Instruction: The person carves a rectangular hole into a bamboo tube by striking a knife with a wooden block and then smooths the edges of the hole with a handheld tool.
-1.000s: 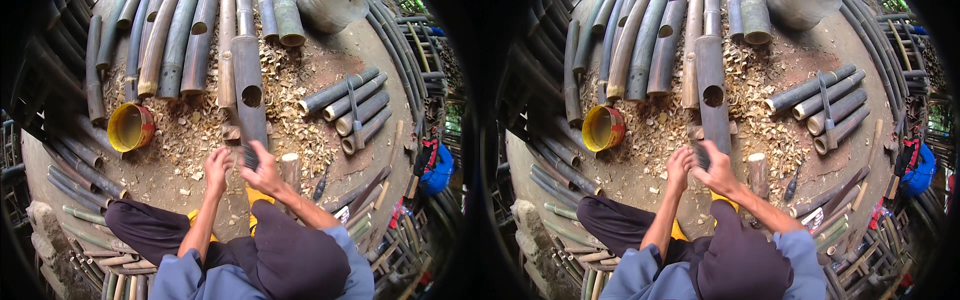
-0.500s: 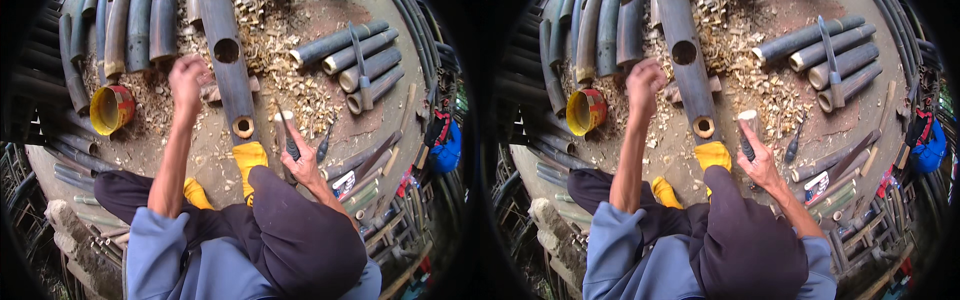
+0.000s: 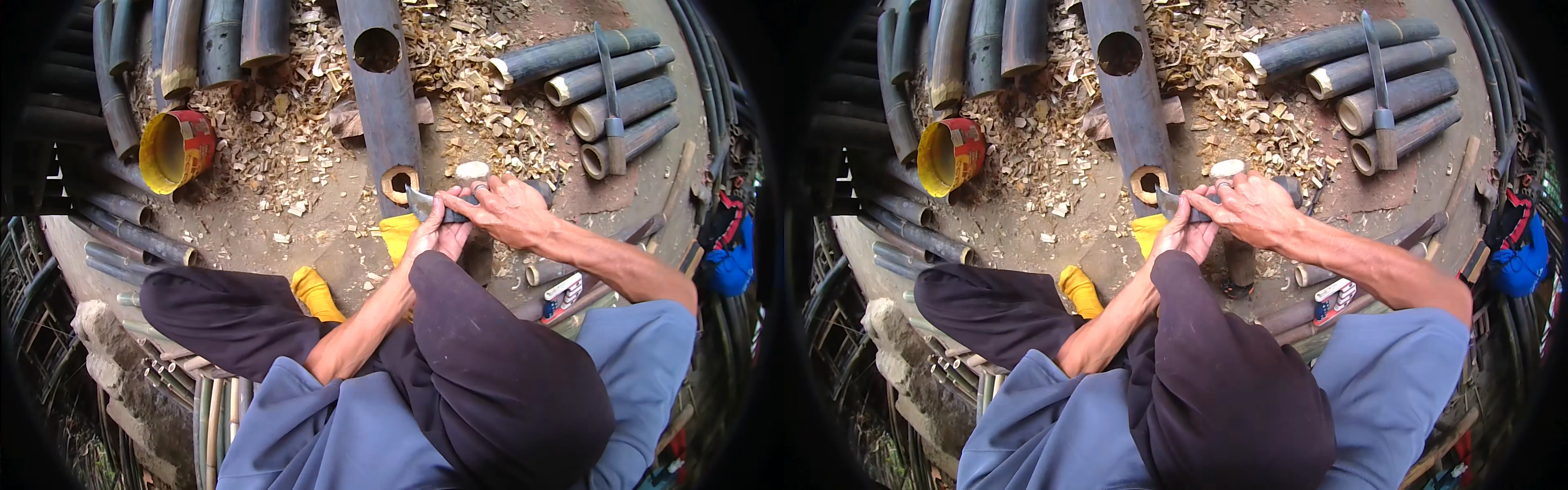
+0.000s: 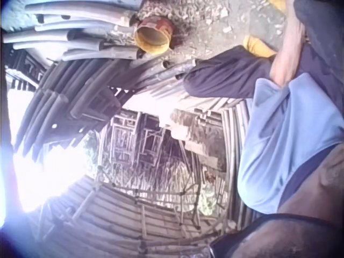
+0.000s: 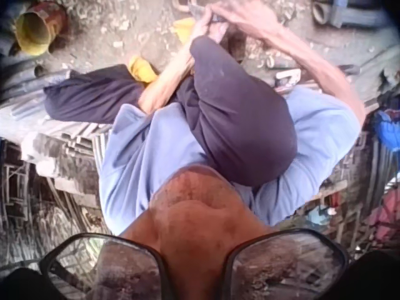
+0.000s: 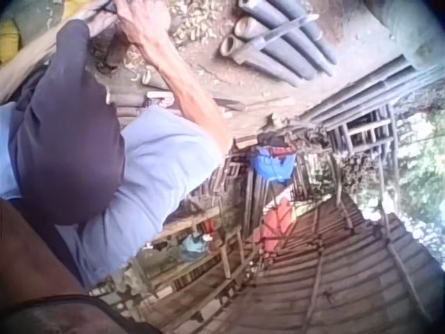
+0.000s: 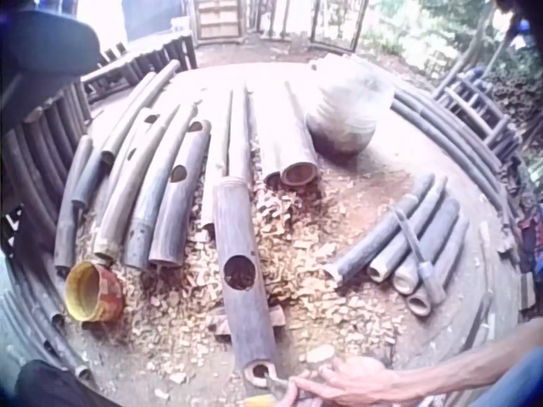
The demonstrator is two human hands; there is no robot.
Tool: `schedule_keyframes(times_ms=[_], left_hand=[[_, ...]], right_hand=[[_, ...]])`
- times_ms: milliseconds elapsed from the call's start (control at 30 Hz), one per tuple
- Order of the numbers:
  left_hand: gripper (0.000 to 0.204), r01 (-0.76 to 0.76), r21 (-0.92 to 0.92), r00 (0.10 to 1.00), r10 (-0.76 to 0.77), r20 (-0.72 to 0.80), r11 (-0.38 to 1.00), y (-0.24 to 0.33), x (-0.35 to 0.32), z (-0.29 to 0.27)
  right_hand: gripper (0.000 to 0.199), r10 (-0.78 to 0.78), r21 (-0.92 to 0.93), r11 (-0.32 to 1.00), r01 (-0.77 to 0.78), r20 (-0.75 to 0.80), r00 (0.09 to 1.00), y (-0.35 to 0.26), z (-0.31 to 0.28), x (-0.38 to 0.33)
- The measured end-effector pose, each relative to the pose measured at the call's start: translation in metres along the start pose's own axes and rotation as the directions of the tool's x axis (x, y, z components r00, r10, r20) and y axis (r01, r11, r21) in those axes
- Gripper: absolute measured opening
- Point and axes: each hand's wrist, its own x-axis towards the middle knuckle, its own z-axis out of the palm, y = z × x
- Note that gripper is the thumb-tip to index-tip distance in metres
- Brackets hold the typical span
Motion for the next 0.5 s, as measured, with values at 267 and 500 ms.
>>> schedule_keyframes(times_ms=[267, 500], left_hand=[[0.039, 0.365, 0.446, 0.850, -0.098, -0.517, 0.817, 0.045, -0.015, 0.016], [0.033, 0.501, 0.731, 0.807, 0.055, -0.588, 0.463, 0.064, -0.015, 0.036]], right_hand=[[0.072, 0.168, 0.386, 0.876, -0.287, 0.314, 0.934, -0.037, 0.031, 0.008], [0.068, 0.491, 0.778, 0.474, -0.413, 0.157, 0.857, -0.092, 0.050, 0.004]])
